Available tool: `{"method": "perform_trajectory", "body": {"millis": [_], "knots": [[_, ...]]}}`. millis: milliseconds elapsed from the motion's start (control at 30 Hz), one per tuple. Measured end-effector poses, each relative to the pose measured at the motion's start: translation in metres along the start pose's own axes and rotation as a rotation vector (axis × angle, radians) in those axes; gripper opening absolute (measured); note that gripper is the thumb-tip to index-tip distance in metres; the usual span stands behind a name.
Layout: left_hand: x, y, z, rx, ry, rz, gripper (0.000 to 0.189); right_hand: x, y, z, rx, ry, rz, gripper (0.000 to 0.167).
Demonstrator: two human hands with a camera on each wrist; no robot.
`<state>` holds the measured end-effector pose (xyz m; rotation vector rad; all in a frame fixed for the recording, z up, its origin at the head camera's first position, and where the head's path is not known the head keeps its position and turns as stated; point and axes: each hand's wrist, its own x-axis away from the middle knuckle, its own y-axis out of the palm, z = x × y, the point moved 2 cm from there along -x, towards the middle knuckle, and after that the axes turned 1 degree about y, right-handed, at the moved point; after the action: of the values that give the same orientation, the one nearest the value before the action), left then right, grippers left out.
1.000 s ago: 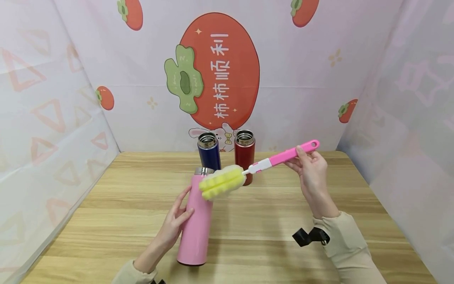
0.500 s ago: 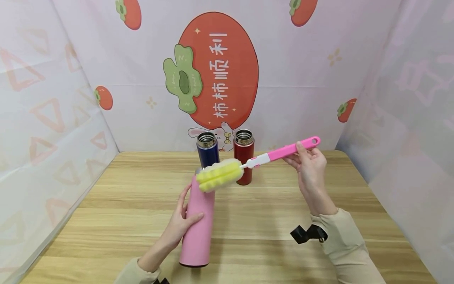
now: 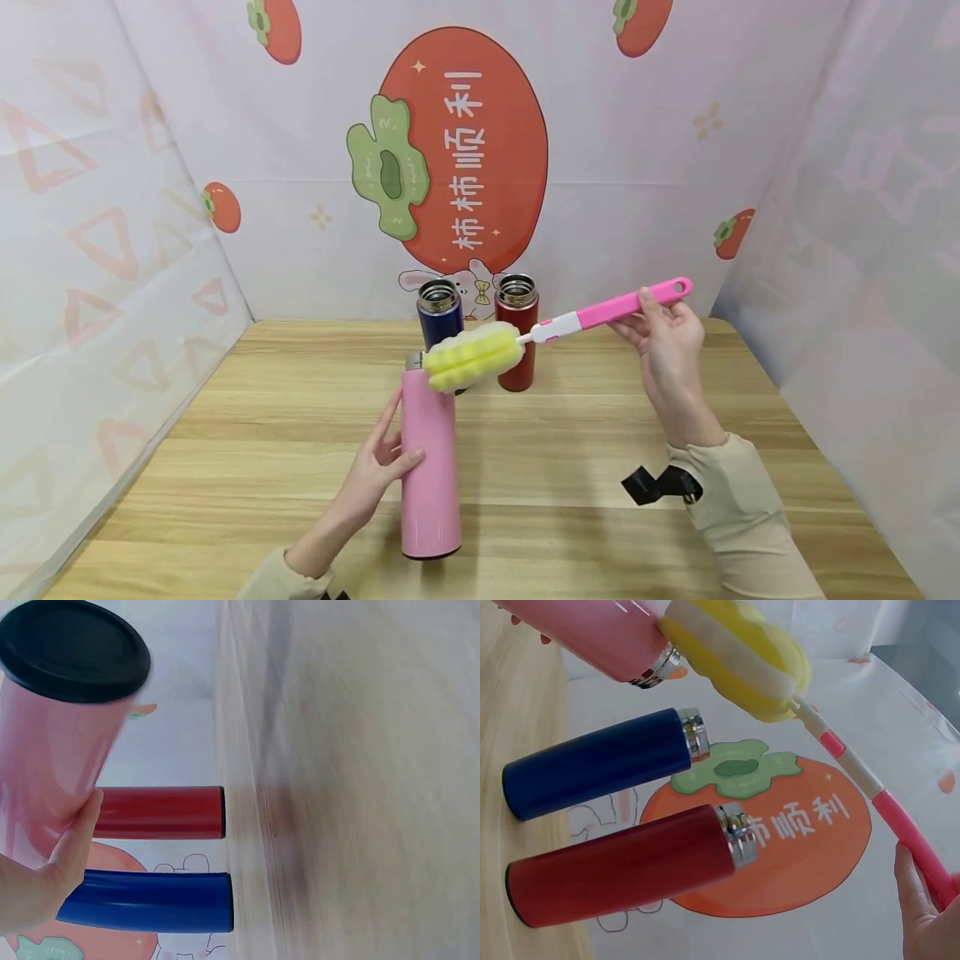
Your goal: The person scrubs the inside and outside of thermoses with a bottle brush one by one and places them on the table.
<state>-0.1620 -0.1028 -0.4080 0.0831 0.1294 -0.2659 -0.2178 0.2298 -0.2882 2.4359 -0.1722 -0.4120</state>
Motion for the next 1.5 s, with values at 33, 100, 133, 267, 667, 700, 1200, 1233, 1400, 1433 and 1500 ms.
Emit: {"method": "perform_trajectory", "body": {"millis": [33,100,133,267,667,700,1200,1233,1400,1433,1500], "knots": [[0.0,0.0,0.0,0.018,0.003,-0.008,0.083,-0.001,0.0,-0.001,0.006,-0.001,0.0,0.019],[-0.001,-0.001,0.0,0.045,0.009,-0.018,0.084,-0.001,0.001,-0.001,0.013,0.001,-0.008,0.019],[-0.001,-0.001,0.001,0.056,0.013,-0.021,0.084,-0.001,0.002,-0.002,0.01,0.005,-0.018,0.018],[-0.002,-0.002,0.001,0.089,0.009,-0.015,0.085,0.0,0.002,-0.001,-0.002,0.033,-0.062,0.016],[-0.006,-0.003,0.008,0.155,-0.009,0.014,0.084,0.008,-0.005,0.005,0.083,0.162,-0.143,0.011],[-0.007,-0.003,0.008,0.157,-0.01,0.015,0.084,0.008,-0.005,0.006,0.094,0.172,-0.155,0.011],[-0.012,-0.003,0.01,0.128,0.02,0.037,0.086,0.016,-0.006,0.02,0.159,0.212,-0.378,0.014],[-0.012,-0.003,0.01,0.129,0.024,0.036,0.087,0.017,-0.007,0.02,0.164,0.214,-0.387,0.015],[-0.013,-0.002,0.011,0.143,0.033,0.037,0.086,0.02,-0.007,0.024,0.234,0.229,-0.419,0.015],[-0.014,-0.001,0.011,0.147,0.034,0.037,0.086,0.02,-0.007,0.024,0.25,0.231,-0.427,0.015],[-0.014,-0.001,0.011,0.155,0.035,0.037,0.086,0.021,-0.006,0.025,0.282,0.234,-0.444,0.015]]}}
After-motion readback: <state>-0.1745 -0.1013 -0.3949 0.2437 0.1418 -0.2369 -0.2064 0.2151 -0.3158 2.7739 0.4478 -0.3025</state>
